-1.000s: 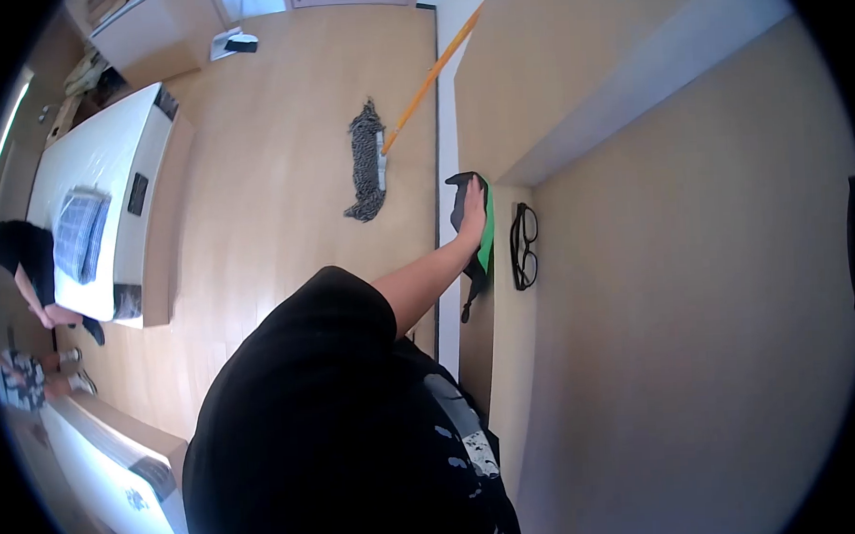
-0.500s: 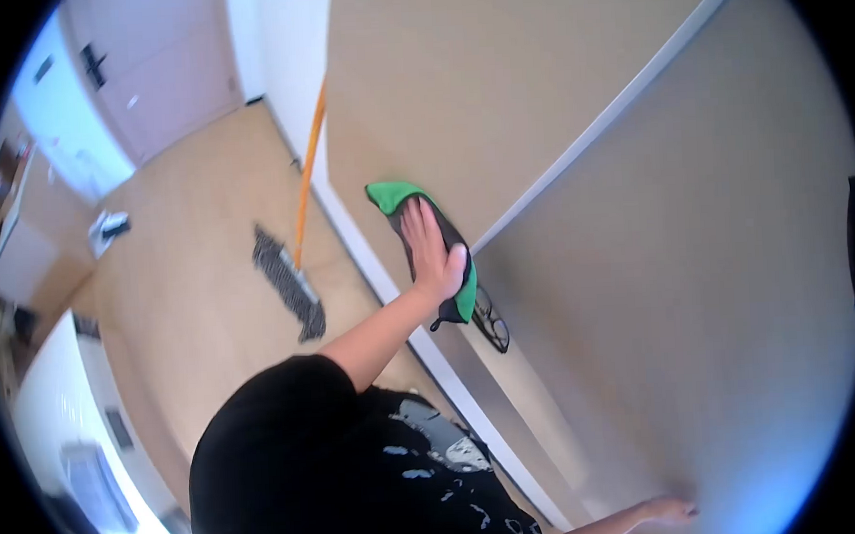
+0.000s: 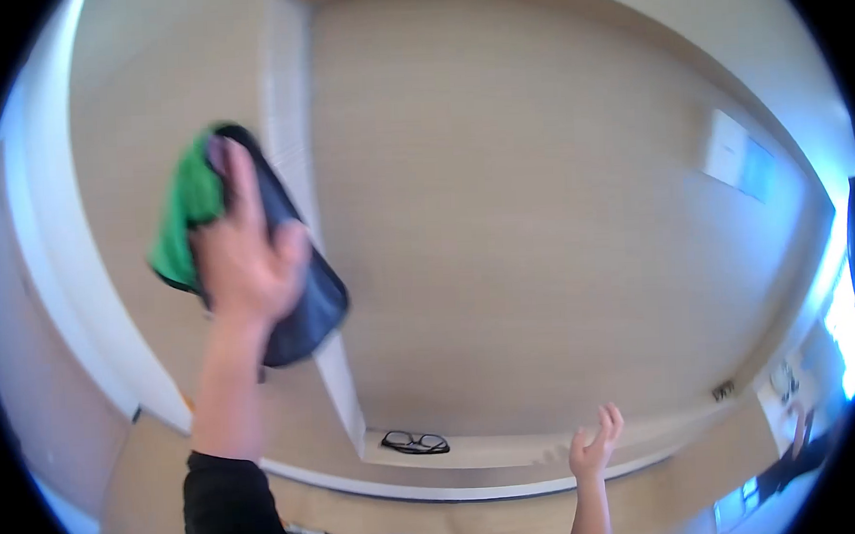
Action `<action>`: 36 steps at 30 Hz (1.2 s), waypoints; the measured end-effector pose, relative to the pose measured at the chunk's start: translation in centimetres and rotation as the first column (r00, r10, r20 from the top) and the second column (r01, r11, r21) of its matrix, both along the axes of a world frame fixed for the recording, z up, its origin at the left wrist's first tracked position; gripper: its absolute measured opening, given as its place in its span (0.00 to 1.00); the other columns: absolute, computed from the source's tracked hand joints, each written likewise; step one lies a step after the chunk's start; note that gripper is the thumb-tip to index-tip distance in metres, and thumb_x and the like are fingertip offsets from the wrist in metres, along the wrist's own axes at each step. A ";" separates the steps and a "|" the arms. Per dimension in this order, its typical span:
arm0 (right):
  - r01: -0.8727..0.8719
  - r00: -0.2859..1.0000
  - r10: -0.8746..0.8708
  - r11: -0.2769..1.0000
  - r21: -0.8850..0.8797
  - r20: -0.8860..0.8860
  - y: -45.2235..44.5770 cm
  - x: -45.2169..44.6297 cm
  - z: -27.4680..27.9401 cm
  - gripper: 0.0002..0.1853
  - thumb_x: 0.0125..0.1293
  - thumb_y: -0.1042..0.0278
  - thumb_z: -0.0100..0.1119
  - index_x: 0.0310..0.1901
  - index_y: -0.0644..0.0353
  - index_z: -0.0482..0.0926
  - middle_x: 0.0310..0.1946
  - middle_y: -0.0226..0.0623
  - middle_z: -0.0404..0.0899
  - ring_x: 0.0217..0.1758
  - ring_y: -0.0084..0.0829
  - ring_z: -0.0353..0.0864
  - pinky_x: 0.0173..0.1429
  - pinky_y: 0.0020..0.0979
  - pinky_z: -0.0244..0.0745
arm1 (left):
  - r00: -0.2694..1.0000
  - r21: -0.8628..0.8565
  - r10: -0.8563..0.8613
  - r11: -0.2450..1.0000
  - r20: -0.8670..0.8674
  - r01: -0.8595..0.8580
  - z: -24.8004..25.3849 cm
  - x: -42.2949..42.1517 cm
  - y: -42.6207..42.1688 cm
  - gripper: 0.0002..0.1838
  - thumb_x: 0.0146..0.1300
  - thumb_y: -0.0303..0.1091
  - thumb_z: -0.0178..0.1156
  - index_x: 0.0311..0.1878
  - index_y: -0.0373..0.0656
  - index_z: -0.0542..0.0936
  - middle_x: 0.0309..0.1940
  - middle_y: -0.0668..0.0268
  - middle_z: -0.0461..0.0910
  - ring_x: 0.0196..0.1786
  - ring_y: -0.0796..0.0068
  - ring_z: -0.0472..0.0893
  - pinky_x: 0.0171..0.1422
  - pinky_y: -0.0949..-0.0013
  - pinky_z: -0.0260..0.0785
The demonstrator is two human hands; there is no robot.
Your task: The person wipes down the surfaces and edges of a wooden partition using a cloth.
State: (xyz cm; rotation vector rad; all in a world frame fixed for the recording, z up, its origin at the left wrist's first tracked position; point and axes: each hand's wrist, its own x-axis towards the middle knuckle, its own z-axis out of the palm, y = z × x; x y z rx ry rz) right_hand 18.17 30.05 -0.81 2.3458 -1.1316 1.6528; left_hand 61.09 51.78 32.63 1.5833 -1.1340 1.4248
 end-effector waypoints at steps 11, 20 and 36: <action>0.012 0.995 -0.021 0.995 0.094 0.096 0.0 -8.3 2.5 0.22 0.55 0.73 0.64 0.54 0.63 0.74 0.60 0.53 0.67 0.54 0.48 0.75 0.57 0.43 0.74 | 0.908 -0.333 0.120 0.943 0.400 0.023 22.9 -1.9 -9.0 0.38 0.71 0.66 0.42 0.77 0.55 0.59 0.75 0.61 0.62 0.76 0.61 0.62 0.77 0.62 0.54; 0.163 0.983 -0.174 0.971 0.176 0.052 2.3 -23.0 -0.3 0.16 0.56 0.73 0.64 0.47 0.60 0.79 0.57 0.48 0.72 0.45 0.44 0.80 0.47 0.40 0.78 | 0.922 -0.273 -0.007 0.954 0.388 0.122 30.6 -14.8 -22.8 0.35 0.75 0.64 0.32 0.79 0.61 0.51 0.78 0.62 0.55 0.78 0.63 0.58 0.82 0.61 0.46; 0.275 0.946 -0.322 0.830 0.485 0.014 8.2 -35.1 -7.2 0.12 0.60 0.74 0.63 0.46 0.58 0.79 0.54 0.47 0.75 0.38 0.36 0.84 0.42 0.35 0.80 | 0.968 -0.111 -0.187 0.972 0.168 0.207 23.7 -54.4 -34.8 0.43 0.69 0.67 0.41 0.76 0.44 0.59 0.64 0.44 0.72 0.65 0.47 0.73 0.69 0.47 0.64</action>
